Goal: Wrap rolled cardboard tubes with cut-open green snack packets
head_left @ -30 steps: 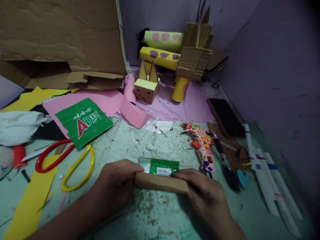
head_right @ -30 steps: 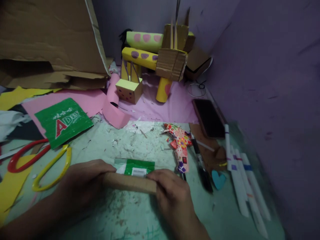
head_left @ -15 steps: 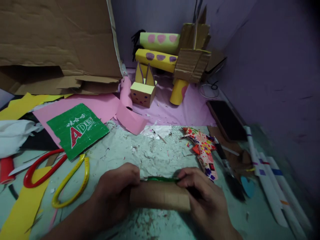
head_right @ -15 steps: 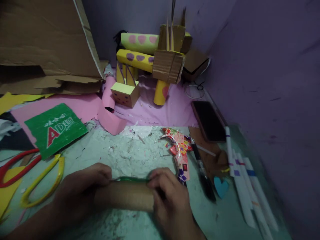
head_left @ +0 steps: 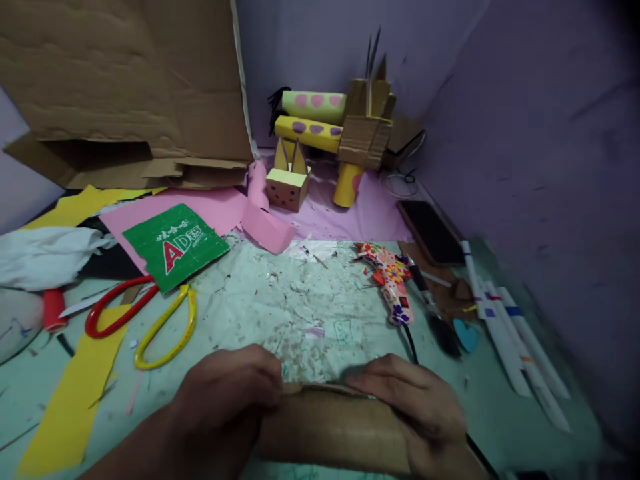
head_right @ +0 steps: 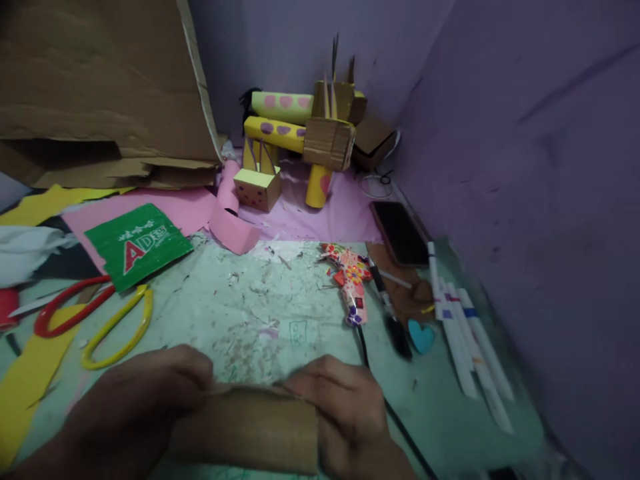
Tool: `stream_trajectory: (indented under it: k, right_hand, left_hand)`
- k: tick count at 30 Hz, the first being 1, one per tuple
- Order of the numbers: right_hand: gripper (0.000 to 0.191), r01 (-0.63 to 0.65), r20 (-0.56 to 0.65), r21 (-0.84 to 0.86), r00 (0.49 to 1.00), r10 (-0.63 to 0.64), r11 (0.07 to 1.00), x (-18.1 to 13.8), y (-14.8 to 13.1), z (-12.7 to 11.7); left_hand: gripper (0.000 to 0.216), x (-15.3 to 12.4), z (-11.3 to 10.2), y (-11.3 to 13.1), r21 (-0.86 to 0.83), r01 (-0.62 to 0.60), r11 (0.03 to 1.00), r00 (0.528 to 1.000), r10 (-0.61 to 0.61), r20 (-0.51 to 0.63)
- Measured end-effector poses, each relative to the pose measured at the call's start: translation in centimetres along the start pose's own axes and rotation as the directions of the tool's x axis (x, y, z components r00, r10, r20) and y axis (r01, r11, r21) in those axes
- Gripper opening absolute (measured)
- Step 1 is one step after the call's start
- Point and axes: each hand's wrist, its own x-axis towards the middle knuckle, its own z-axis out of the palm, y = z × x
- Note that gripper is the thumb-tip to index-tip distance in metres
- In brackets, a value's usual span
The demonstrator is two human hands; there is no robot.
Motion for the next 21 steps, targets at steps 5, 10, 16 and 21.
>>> stream_trajectory:
  k: [5,10,16,21]
  right_hand:
    - [0.028,-0.022,-0.122,0.051,0.992,0.028,0.998,-0.9,-0.2,0.6]
    - [0.023,-0.089,-0.166,0.180,0.979,0.119,0.980,-0.8,-0.2,1.1]
    - [0.028,-0.413,0.001,0.342,0.898,0.439,0.844,-0.4,0.0,1.4]
    - [0.018,-0.576,0.037,0.496,0.762,0.647,0.650,-0.5,0.7,1.3]
  left_hand:
    - [0.035,0.3,0.6,-0.3,-0.076,-0.018,0.997,0.999,0.021,0.049]
    - [0.023,0.0,1.4,-0.1,-0.184,0.003,0.983,0.999,-0.011,-0.045]
    - [0.015,0.5,0.9,1.0,-0.371,0.342,0.863,0.938,-0.334,0.088]
    - [0.020,1.1,-0.1,0.6,-0.606,0.483,0.632,0.871,-0.418,0.257]
